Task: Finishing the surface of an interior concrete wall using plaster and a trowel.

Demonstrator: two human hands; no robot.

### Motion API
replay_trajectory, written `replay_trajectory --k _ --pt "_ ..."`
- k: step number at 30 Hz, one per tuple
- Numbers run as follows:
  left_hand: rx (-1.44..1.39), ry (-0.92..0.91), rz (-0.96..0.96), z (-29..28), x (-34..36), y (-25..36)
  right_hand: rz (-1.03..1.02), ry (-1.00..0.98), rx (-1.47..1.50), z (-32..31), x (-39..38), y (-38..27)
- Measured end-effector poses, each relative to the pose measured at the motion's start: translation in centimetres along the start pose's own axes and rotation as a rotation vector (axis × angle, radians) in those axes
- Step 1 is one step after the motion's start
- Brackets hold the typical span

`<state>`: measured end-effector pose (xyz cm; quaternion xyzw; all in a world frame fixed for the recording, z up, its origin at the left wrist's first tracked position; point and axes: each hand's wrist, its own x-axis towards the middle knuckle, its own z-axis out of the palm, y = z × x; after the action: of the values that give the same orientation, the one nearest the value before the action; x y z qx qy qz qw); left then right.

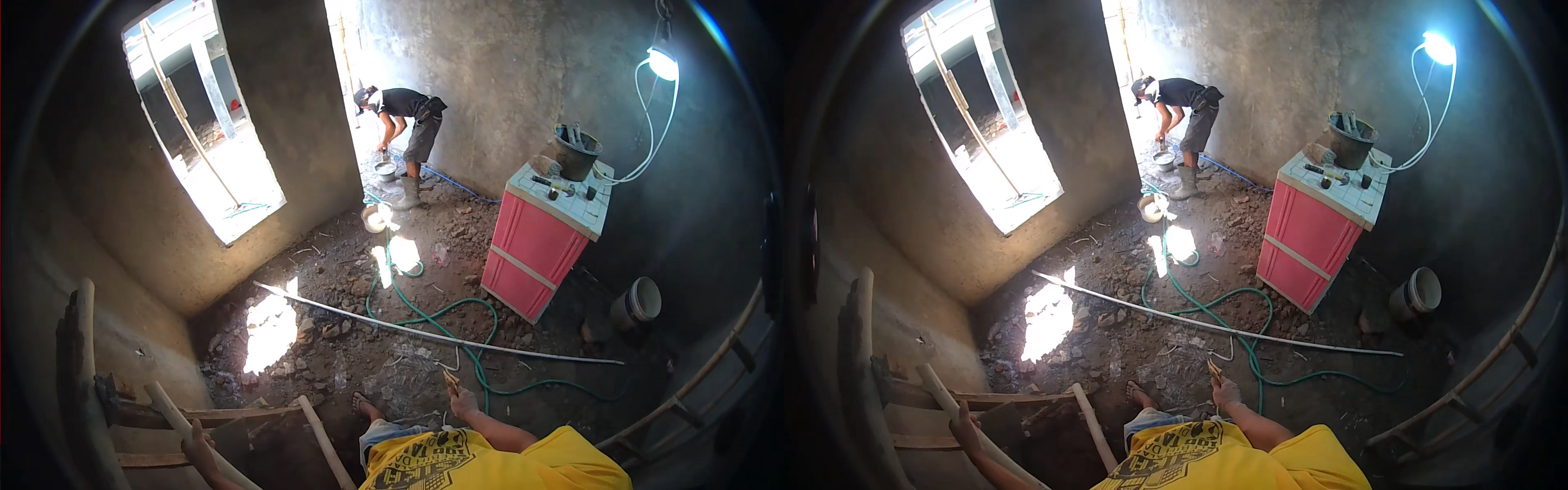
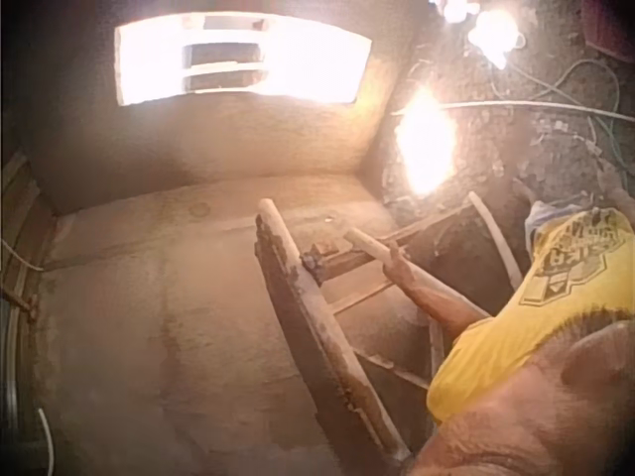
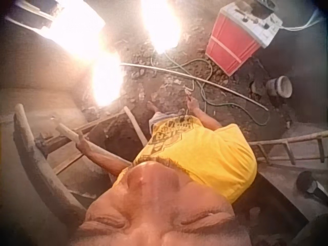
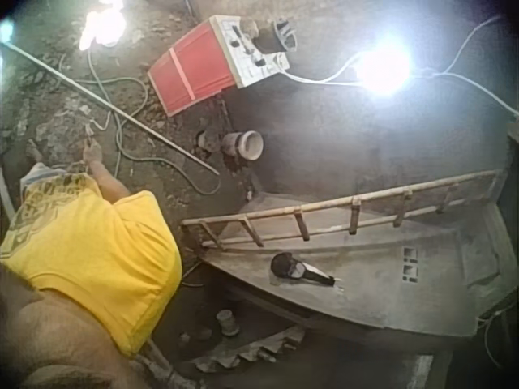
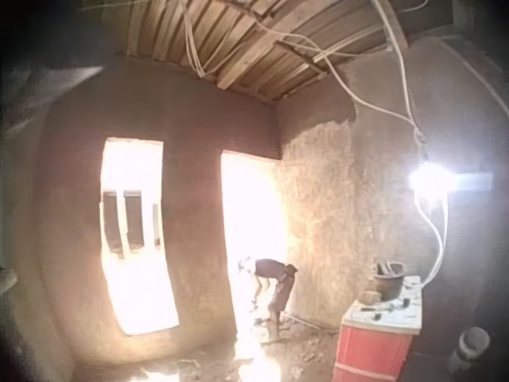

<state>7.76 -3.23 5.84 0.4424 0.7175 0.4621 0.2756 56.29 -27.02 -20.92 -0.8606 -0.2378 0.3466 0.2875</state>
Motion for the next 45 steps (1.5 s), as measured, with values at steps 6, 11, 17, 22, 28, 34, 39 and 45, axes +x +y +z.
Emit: replay_trajectory --k 6,11,17,22,28,34,39,45 --pt "0.043 0.004 0.006 -0.2 -0.3 0.2 0.041 0.01 0.041 -0.1 0.1 0.2" --pt "0.013 0.033 0.011 0.0 0.2 -0.5 0.052 0.029 0.056 0.6 0.6 1.2" --pt "0.024 0.005 0.027 -0.2 0.0 -0.1 0.039 0.031 0.059 -0.1 -0.1 0.3" --pt "-0.008 0.009 0.006 0.3 -0.2 0.2 0.042 0.061 0.045 0.1 0.1 1.0" --pt "0.034 0.003 0.006 -0.1 -0.1 0.0 0.073 0.003 0.019 -0.8 -0.4 -0.1" --pt "0.003 -0.015 0.029 -0.3 0.5 -0.9 0.061 0.002 0.052 -0.6 0.1 0.4" --pt "0.033 0.005 0.011 0.0 0.1 -0.3 0.064 0.02 0.048 -0.5 0.1 0.4" --pt "0.021 0.024 -0.006 0.2 -0.3 0.2 0.081 -0.028 0.033 -1.0 -0.2 -0.3"
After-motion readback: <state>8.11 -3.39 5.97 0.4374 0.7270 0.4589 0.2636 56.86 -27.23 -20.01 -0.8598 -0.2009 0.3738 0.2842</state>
